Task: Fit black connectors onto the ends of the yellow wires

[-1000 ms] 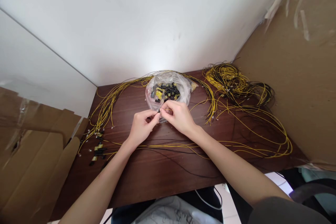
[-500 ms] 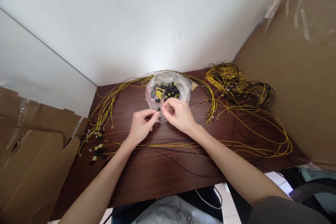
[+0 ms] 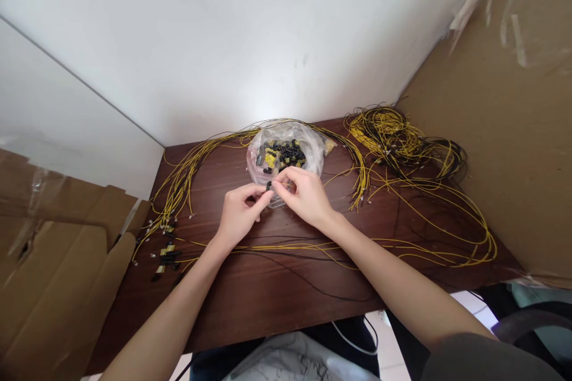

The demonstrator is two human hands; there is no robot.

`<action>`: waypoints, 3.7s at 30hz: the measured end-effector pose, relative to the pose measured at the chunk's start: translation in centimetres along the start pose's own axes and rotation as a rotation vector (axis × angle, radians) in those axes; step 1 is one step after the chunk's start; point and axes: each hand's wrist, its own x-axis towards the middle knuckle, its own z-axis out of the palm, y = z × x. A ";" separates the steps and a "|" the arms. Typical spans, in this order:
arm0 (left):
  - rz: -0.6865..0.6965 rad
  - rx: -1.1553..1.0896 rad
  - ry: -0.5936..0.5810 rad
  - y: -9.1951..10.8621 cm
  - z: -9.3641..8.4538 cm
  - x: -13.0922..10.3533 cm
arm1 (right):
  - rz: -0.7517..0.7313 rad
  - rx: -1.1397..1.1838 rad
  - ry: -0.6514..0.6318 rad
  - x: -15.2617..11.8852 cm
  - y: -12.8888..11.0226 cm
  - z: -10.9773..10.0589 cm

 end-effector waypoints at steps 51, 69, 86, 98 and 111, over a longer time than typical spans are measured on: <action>-0.188 -0.374 0.112 0.1 -0.1 0.3 | 0.054 0.016 -0.033 0.1 -0.1 0.0; -0.166 -0.336 0.086 0.5 0.0 0.2 | 0.009 0.013 -0.062 0.0 -0.3 0.0; -0.123 -0.322 0.091 0.3 0.1 0.2 | -0.033 -0.018 -0.047 0.1 0.0 -0.2; -0.126 -0.314 0.110 0.2 0.1 0.1 | -0.012 -0.026 -0.038 0.1 -0.2 -0.2; -0.065 -0.383 0.119 0.6 -0.1 0.1 | -0.075 0.002 -0.120 -0.2 0.3 0.0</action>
